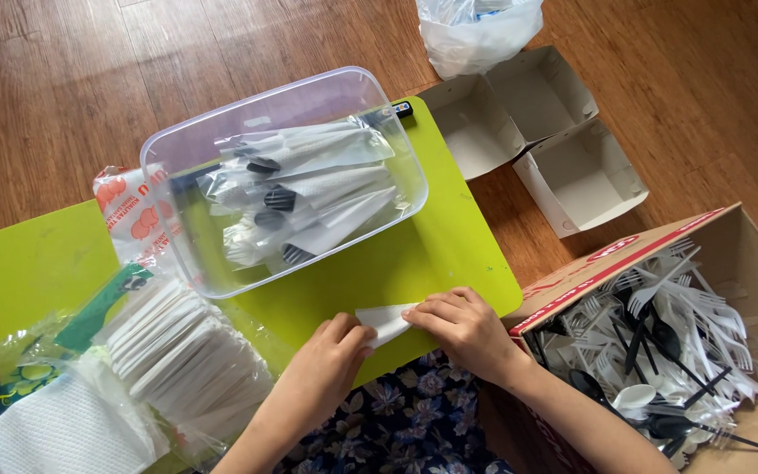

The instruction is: Wrap plastic spoons and forks in paper napkins and place them in a container.

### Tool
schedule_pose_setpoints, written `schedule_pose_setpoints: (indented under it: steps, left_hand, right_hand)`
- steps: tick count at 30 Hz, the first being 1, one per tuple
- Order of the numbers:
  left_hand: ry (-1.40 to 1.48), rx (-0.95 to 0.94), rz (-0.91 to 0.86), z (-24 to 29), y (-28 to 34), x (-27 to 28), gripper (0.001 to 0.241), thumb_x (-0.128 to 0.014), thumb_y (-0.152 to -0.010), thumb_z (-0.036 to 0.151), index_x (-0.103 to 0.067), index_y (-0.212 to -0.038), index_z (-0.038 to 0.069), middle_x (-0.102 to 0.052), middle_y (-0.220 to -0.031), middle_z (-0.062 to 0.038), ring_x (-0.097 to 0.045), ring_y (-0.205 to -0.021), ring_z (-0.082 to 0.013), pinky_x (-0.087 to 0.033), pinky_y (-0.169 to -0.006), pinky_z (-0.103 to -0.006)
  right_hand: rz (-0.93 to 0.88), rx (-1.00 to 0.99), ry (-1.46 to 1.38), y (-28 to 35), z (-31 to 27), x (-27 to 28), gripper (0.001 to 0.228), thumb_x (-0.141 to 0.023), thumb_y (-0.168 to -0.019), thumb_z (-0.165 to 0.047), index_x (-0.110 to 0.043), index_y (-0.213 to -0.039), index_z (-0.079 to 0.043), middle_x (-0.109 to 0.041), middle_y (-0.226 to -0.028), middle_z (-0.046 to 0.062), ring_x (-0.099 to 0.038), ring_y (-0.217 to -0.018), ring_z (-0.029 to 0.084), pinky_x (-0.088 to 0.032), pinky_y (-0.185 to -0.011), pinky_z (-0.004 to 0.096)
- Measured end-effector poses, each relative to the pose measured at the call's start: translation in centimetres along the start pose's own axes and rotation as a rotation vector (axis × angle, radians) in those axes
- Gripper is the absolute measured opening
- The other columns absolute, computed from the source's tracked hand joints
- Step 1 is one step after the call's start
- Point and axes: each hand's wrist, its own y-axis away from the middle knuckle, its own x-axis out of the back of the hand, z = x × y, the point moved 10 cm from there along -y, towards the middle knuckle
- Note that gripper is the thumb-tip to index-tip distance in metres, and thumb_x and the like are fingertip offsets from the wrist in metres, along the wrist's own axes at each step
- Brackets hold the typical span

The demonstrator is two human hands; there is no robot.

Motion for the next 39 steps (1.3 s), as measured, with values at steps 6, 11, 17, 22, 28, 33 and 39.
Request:
schedule_pose_setpoints:
  steps: [6,11,17,22,28,33,39]
  left_hand:
    - [-0.140,0.015,0.053,0.2,0.3,0.1,0.013,-0.059,-0.102,0.019,-0.062,-0.112,0.011,-0.067,-0.092,-0.007,-0.058,-0.076,-0.0293,-0.050,-0.063,-0.0450]
    - [-0.310,0.017,0.171,0.9,0.7,0.4,0.009,-0.064,-0.097,0.015,-0.062,-0.106,0.013,-0.067,-0.095,-0.006,-0.059,-0.080,-0.0298,-0.050,-0.061,-0.0435]
    - [-0.563,-0.332,0.244,5.1,1.8,0.8,0.030,-0.067,-0.090,0.002,-0.067,-0.120,0.003,-0.065,-0.117,-0.011,-0.063,-0.100,-0.0290,-0.052,-0.081,-0.0391]
    - [-0.623,-0.327,0.299,5.6,2.2,1.4,0.028,-0.066,-0.093,0.000,-0.068,-0.121,0.001,-0.066,-0.119,-0.011,-0.063,-0.101,-0.0263,-0.054,-0.086,-0.0386]
    - [-0.637,-0.243,0.282,5.3,1.9,1.4,0.029,-0.061,-0.094,0.003,-0.065,-0.123,0.001,-0.066,-0.120,-0.010,-0.063,-0.104,-0.0256,-0.053,-0.089,-0.0376]
    - [-0.647,-0.223,0.277,4.5,2.1,1.1,0.036,-0.061,-0.093,0.003,-0.064,-0.129,0.001,-0.065,-0.127,-0.012,-0.063,-0.108,-0.0264,-0.053,-0.095,-0.0391]
    - [-0.689,-0.175,0.264,3.6,2.2,0.5,0.043,-0.059,-0.093,0.002,-0.061,-0.136,0.001,-0.065,-0.133,-0.013,-0.063,-0.116,-0.0258,-0.050,-0.106,-0.0407]
  right_hand:
    - [-0.009,-0.017,0.001,0.4,0.5,-0.6,0.024,-0.062,-0.095,-0.001,-0.070,-0.116,-0.008,-0.073,-0.113,0.010,-0.069,-0.101,0.027,-0.051,-0.082,0.042]
    - [-0.057,-0.068,-0.023,0.6,1.2,-1.1,0.032,-0.065,-0.089,0.003,-0.069,-0.119,-0.008,-0.065,-0.109,0.011,-0.065,-0.098,0.028,-0.052,-0.082,0.043]
    - [-0.052,-0.080,-0.035,0.5,1.4,-0.8,0.032,-0.067,-0.089,-0.002,-0.071,-0.120,-0.011,-0.068,-0.105,0.009,-0.065,-0.097,0.027,-0.051,-0.084,0.042]
    - [-0.012,-0.072,-0.031,-0.1,1.1,-0.3,0.016,-0.071,-0.092,-0.004,-0.066,-0.107,-0.010,-0.070,-0.104,0.009,-0.068,-0.095,0.026,-0.048,-0.079,0.038]
    - [0.018,-0.052,-0.020,0.0,0.6,0.0,0.012,-0.059,-0.103,-0.010,-0.068,-0.109,-0.007,-0.069,-0.108,0.010,-0.067,-0.097,0.027,-0.049,-0.081,0.040]
    - [0.026,-0.027,-0.006,-0.4,0.3,0.4,0.011,-0.065,-0.099,-0.008,-0.069,-0.109,-0.005,-0.072,-0.107,0.010,-0.068,-0.097,0.026,-0.048,-0.081,0.040]
    - [0.018,-0.025,0.021,-0.6,0.0,0.2,0.017,-0.073,-0.095,-0.013,-0.073,-0.110,-0.007,-0.076,-0.111,0.008,-0.071,-0.101,0.023,-0.049,-0.086,0.038]
